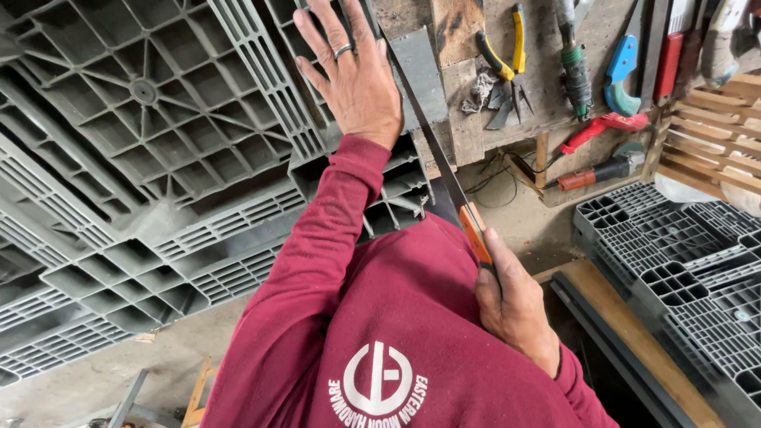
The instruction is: The person cuts a small piece from a gray plastic crate using a hand saw, then fits the piece into a damaged corner. They use a soldering iron to melt and fuse the plastic piece into place, completing the repair.
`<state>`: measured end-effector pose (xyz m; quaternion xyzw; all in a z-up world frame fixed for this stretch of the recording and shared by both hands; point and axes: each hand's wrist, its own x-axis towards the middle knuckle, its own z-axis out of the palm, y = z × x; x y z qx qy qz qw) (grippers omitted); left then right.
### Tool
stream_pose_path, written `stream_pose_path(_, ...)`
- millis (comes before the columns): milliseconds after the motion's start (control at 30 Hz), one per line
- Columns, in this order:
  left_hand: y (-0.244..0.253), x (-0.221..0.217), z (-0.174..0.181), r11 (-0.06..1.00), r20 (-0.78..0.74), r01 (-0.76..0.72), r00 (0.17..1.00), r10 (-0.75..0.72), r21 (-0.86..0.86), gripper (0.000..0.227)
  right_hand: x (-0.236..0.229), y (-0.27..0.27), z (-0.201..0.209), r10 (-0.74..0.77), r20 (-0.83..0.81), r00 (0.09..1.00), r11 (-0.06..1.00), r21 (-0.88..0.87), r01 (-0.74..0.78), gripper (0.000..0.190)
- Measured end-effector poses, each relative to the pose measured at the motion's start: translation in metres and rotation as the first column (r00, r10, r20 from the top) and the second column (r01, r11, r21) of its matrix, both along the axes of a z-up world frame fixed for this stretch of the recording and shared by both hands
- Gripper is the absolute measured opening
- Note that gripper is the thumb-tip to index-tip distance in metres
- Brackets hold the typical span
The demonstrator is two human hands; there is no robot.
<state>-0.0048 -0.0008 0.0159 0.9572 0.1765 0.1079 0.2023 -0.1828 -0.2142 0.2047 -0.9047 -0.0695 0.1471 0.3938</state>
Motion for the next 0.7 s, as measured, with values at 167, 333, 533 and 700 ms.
stream_pose_path(167, 0.002, -0.003, 0.002, 0.999, -0.009, 0.034, 0.999, -0.034, 0.013, 0.073, 0.054, 0.028, -0.017, 0.069, 0.007, 0.998, 0.998, 0.014, -0.069, 0.053)
stream_pose_path(333, 0.01, 0.001, -0.004, 0.998, -0.062, 0.061, 0.996, -0.06, 0.028, 0.064, 0.139, 0.08, -0.096, 0.071, 0.073, 0.995, 0.982, 0.171, -0.082, 0.049)
stream_pose_path(533, 0.003, -0.002, 0.001, 0.999, -0.009, -0.002, 1.0, 0.002, 0.04, 0.062, 0.122, 0.09, -0.09, 0.055, 0.238, 0.97, 0.977, 0.186, -0.101, 0.054)
stream_pose_path(700, 0.003, 0.005, -0.004, 0.999, -0.007, -0.011, 1.0, 0.011, 0.051, 0.071, 0.073, 0.043, -0.024, 0.06, -0.116, 0.991, 0.998, -0.007, -0.062, 0.057)
